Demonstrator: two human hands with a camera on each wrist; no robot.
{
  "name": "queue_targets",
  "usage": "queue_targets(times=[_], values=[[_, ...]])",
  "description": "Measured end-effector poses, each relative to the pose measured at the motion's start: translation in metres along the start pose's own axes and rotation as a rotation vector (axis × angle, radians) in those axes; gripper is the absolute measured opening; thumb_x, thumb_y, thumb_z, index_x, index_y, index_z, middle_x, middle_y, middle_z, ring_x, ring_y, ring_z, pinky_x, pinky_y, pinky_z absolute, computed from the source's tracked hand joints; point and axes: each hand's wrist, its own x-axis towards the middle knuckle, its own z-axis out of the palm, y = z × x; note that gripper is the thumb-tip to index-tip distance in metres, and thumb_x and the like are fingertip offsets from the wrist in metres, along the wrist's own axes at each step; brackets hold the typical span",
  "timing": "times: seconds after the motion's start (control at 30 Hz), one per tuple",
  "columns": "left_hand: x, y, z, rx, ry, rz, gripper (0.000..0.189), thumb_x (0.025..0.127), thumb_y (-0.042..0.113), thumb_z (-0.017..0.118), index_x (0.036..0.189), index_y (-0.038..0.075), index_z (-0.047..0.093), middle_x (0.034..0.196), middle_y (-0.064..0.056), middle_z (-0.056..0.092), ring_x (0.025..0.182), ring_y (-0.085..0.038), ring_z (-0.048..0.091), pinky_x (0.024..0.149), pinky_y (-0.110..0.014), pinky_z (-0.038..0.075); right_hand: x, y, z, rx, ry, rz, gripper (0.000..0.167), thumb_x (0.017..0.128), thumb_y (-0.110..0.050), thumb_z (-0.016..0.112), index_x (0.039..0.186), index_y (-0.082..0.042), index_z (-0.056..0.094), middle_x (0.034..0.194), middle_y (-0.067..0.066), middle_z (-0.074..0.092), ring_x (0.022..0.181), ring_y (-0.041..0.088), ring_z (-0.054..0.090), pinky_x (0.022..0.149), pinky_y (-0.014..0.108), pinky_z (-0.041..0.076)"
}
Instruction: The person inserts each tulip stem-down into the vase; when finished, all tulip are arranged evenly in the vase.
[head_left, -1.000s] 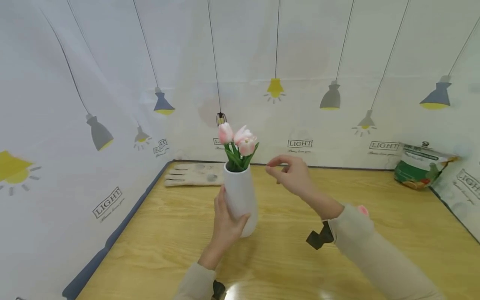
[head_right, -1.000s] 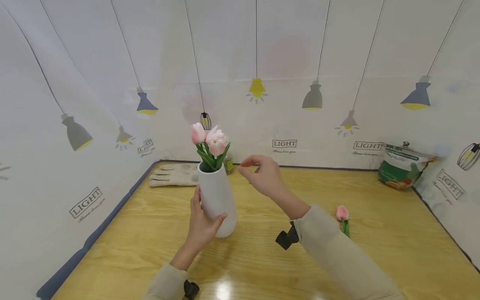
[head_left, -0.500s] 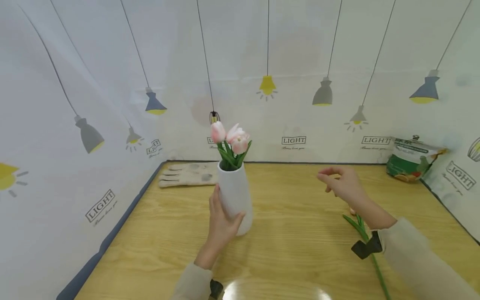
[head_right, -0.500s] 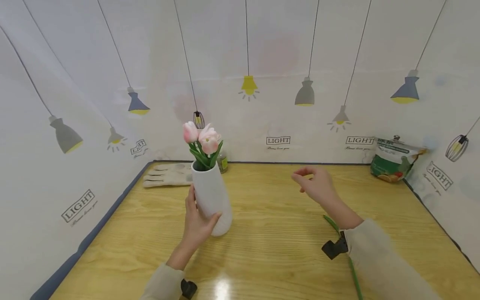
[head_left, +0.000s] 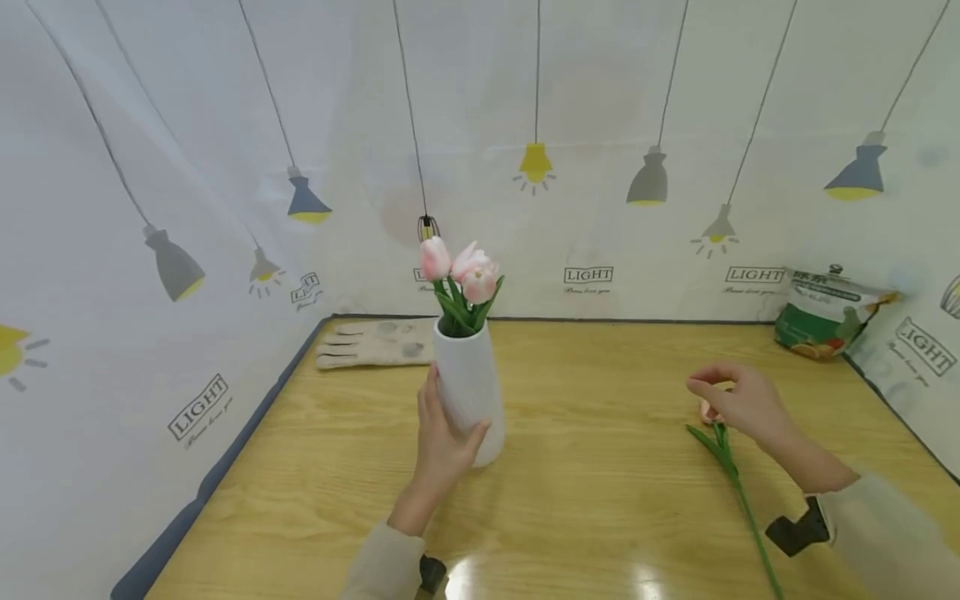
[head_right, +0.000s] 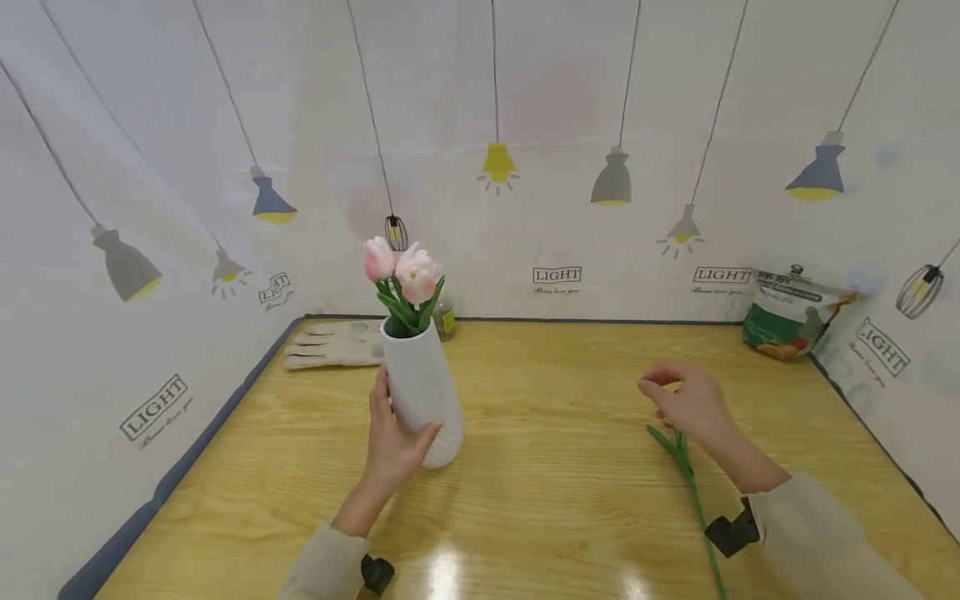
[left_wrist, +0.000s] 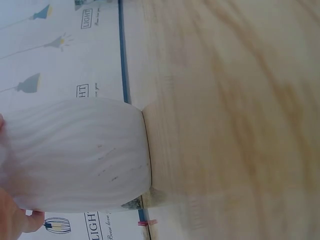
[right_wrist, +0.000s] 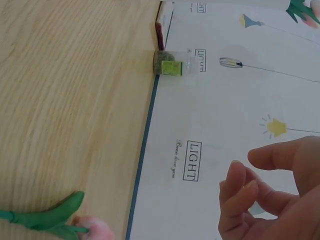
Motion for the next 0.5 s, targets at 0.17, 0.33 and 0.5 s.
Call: queue_targets(times=[0.17,0.33,0.5], values=[[0.0,0.001,-0.002,-0.001,0.013,0.004,0.1,0.069,0.014,0.074,0.142,0.01,0.007,0.132,-0.021,0.028,0.121,-0.034,0.033,0.094,-0.053,0.034,-0.007,0.028,0.01,-0.085,0.001,-0.018,0.04,0.088,-0.035,0.051,0.103,0.002,0.06,0.081,0.015,0.066,0.052,0.011,0.057,0.047,0.025,0.043],[-0.002,0.002,-0.001,-0.011,0.007,-0.01,0.1,0.068,0.012,0.074,0.142,0.01,0.007,0.133,-0.021,0.028,0.121,-0.034,0.033,0.094,-0.053,0.034,-0.019,0.054,0.015,-0.105,-0.019,0.041,0.043,0.088,-0.034,0.05,0.103,0.006,0.059,0.101,0.027,0.058,0.056,0.015,0.059,0.05,0.026,0.045],[0.0,0.003,0.0,-0.017,0.02,0.02,0.099,0.067,0.011,0.075,0.141,0.007,0.009,0.132,-0.022,0.029,0.12,-0.035,0.034,0.094,-0.053,0.034,-0.028,0.075,0.011,-0.136,-0.037,0.083,0.041,0.089,-0.028,0.049,0.104,0.009,0.057,0.097,0.027,0.058,0.055,0.014,0.059,0.048,0.026,0.044]])
